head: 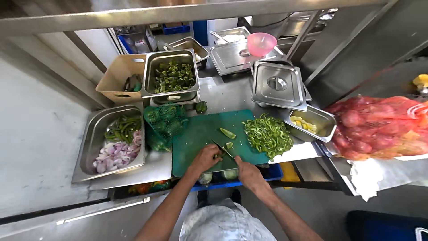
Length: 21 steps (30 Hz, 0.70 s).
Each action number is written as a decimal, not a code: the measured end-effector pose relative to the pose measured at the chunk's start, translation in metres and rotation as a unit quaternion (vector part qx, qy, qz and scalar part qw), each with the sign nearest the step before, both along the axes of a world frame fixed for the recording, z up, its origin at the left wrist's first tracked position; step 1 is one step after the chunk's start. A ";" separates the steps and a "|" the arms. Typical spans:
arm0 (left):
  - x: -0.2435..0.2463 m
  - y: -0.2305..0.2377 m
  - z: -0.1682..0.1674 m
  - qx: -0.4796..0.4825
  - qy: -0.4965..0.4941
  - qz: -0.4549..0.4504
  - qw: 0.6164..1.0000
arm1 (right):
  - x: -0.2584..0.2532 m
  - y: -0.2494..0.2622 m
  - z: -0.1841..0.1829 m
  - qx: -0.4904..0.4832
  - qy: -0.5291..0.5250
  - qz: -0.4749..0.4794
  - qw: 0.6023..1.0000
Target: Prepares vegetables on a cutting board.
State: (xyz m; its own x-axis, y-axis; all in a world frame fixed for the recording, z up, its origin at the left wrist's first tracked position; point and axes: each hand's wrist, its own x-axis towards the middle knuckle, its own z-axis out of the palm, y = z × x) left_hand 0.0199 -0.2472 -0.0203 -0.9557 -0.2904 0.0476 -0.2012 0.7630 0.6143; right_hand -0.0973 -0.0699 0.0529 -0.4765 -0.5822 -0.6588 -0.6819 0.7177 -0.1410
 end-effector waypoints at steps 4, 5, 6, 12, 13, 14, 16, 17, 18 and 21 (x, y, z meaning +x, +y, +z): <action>0.011 -0.002 0.005 0.030 0.005 0.025 0.999 | 0.006 0.003 0.024 -0.009 0.000 0.012 1.000; 0.014 -0.001 0.003 0.033 0.005 0.027 0.999 | 0.010 0.003 0.023 -0.005 -0.010 0.015 1.000; 0.016 -0.001 0.002 0.032 -0.001 0.026 0.999 | 0.014 0.004 0.016 -0.004 -0.023 0.014 1.000; 0.020 0.000 -0.002 0.055 0.004 0.078 0.995 | 0.000 0.004 0.008 -0.044 -0.066 -0.014 0.997; 0.017 0.001 -0.003 0.069 0.025 0.111 0.991 | -0.005 0.007 0.013 -0.073 -0.059 -0.033 0.995; 0.011 0.005 -0.005 0.080 0.054 0.148 0.984 | -0.011 0.013 0.016 -0.107 -0.052 -0.056 0.991; -0.014 0.020 -0.011 0.072 0.084 0.204 0.973 | -0.024 0.025 0.020 -0.163 -0.047 -0.109 0.979; -0.030 0.029 -0.011 0.050 0.059 0.206 0.975 | -0.030 0.032 0.017 -0.186 -0.043 -0.131 0.973; -0.046 0.036 -0.011 0.019 0.020 0.196 0.980 | -0.036 0.038 0.014 -0.206 -0.038 -0.149 0.966; -0.070 0.045 -0.016 -0.063 -0.056 0.161 0.983 | -0.037 0.047 0.004 -0.262 -0.032 -0.176 0.948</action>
State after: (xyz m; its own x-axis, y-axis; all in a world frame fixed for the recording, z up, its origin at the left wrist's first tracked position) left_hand -0.0502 -0.2021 -0.0360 -0.8165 -0.5773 0.0031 -0.5056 0.7177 0.4788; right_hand -0.1339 -0.0231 0.0574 -0.6716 -0.6496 -0.3563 -0.3908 0.7192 -0.5745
